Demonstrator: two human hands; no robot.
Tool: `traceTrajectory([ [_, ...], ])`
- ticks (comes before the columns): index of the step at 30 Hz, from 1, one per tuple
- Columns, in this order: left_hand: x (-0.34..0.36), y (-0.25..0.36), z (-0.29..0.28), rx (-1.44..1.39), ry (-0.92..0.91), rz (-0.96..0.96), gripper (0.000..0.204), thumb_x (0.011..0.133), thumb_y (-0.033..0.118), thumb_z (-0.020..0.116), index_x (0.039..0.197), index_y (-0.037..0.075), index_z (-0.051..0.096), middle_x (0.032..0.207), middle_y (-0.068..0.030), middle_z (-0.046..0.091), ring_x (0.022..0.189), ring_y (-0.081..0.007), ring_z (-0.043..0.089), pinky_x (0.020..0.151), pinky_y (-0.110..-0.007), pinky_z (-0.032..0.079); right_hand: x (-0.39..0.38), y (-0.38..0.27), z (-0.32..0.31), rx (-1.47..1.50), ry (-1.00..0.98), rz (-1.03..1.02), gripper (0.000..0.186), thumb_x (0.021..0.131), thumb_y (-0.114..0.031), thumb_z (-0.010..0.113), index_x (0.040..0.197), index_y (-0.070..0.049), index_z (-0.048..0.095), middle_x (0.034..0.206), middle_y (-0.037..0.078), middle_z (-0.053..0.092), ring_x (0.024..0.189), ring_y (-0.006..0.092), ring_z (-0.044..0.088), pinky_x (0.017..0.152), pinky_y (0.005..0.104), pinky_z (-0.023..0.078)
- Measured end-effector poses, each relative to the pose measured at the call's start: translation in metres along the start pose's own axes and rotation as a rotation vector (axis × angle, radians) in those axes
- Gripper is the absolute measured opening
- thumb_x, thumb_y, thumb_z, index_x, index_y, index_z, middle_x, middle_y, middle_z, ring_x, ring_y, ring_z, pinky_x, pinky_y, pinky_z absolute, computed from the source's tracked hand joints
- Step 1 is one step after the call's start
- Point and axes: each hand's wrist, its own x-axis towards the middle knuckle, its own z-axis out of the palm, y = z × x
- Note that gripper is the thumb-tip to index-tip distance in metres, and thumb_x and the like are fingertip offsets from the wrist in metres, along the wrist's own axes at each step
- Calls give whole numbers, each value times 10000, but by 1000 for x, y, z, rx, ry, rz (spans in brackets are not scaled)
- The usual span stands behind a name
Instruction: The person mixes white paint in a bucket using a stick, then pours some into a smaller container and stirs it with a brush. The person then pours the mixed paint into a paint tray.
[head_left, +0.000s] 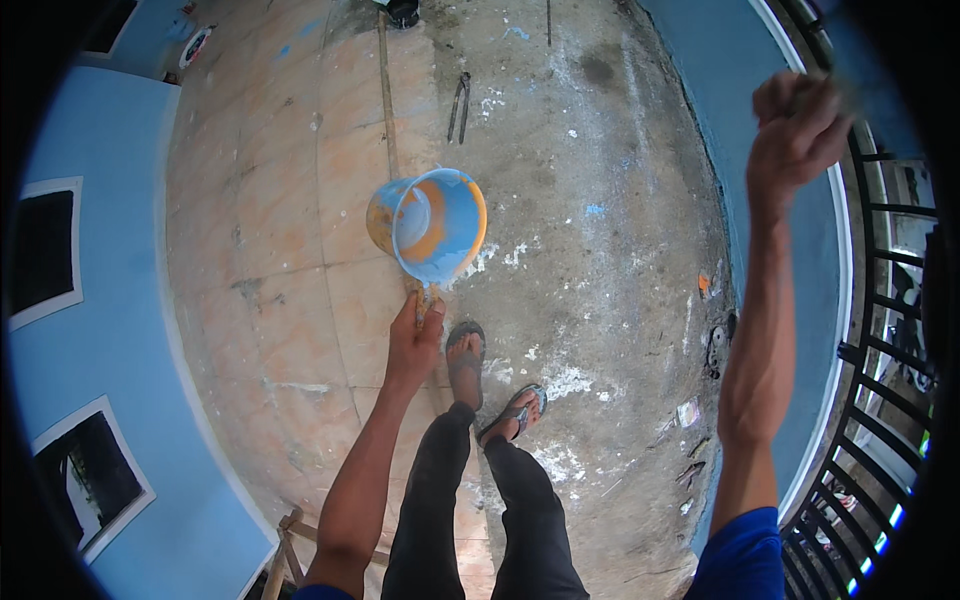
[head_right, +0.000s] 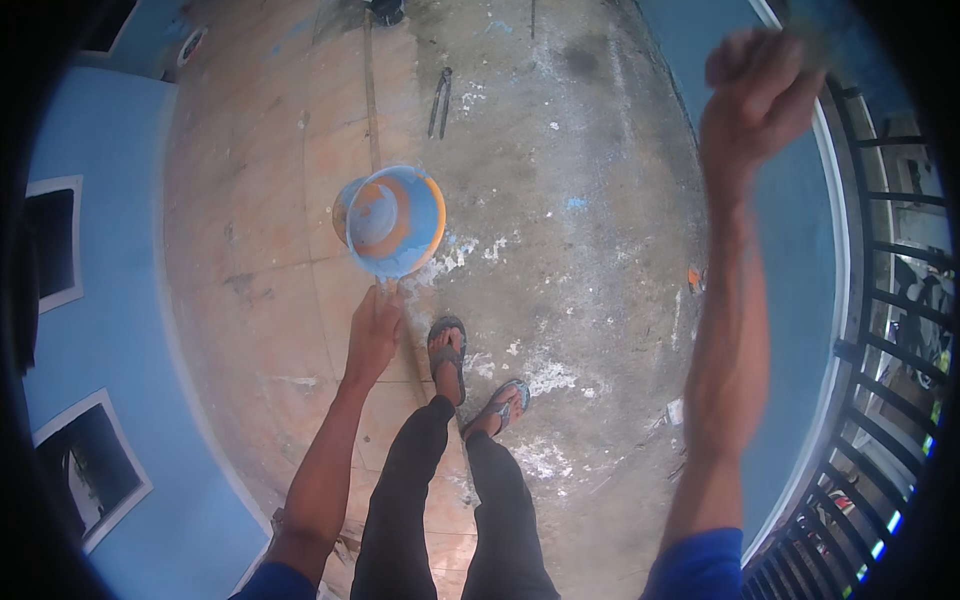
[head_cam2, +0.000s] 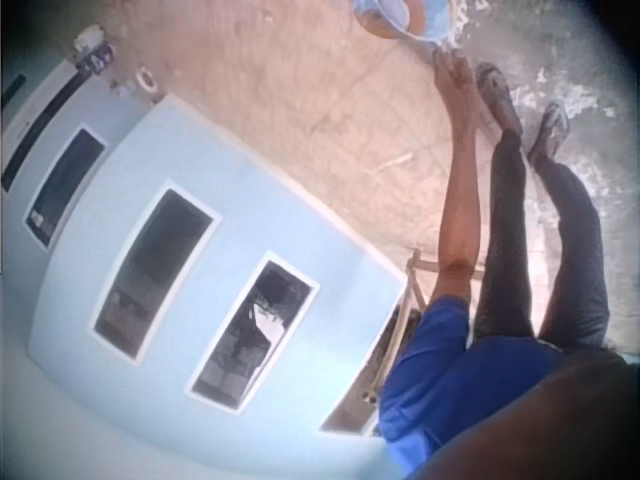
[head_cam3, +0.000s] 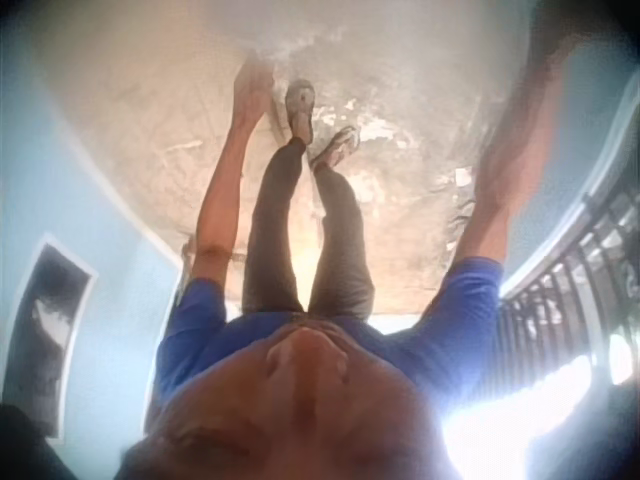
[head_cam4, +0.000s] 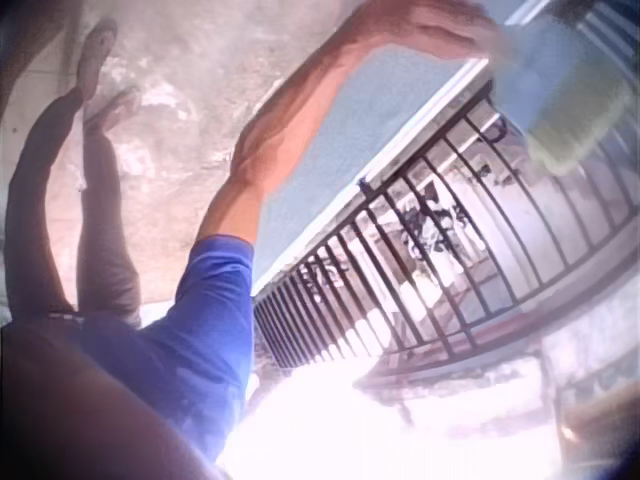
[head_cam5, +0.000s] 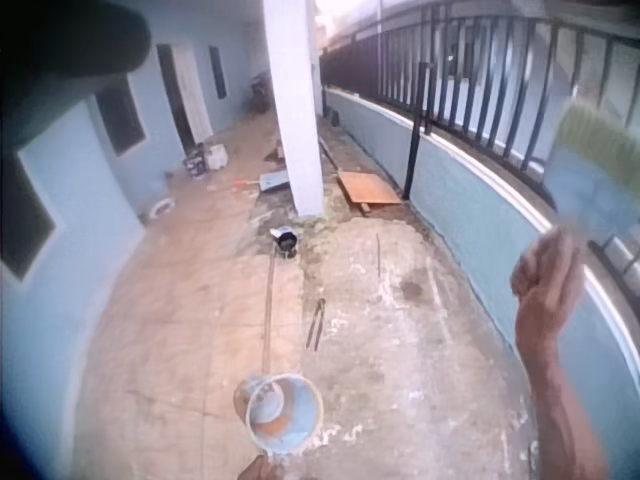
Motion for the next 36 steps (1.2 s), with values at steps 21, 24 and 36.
traceTrajectory([
  [21, 66, 57, 68, -134, -24, -81, 387, 1058, 316, 581, 1248, -20, 614, 863, -127, 658, 727, -218, 602, 708, -389, 499, 167, -210, -80, -59, 231, -538, 285, 1028, -337, 596, 1064, -60, 655, 847, 137, 671, 750, 298, 647, 677, 472, 511],
  [24, 73, 10, 96, -77, 34, -2, 323, 1063, 343, 580, 1186, 45, 565, 815, -96, 583, 694, -211, 550, 628, -368, 428, 89, -63, 51, -296, -118, -54, 290, 968, -323, 645, 1132, -91, 698, 998, 117, 708, 913, 287, 678, 778, 470, 533],
  [36, 26, 52, 14, 617, -63, 22, 367, 1043, 339, 563, 1260, 43, 574, 870, -294, 721, 827, -522, 700, 739, -601, 550, -374, -56, 27, -328, -1084, 825, 302, 1040, -310, 543, 1182, -83, 682, 1113, 82, 623, 954, 272, 630, 834, 426, 507],
])
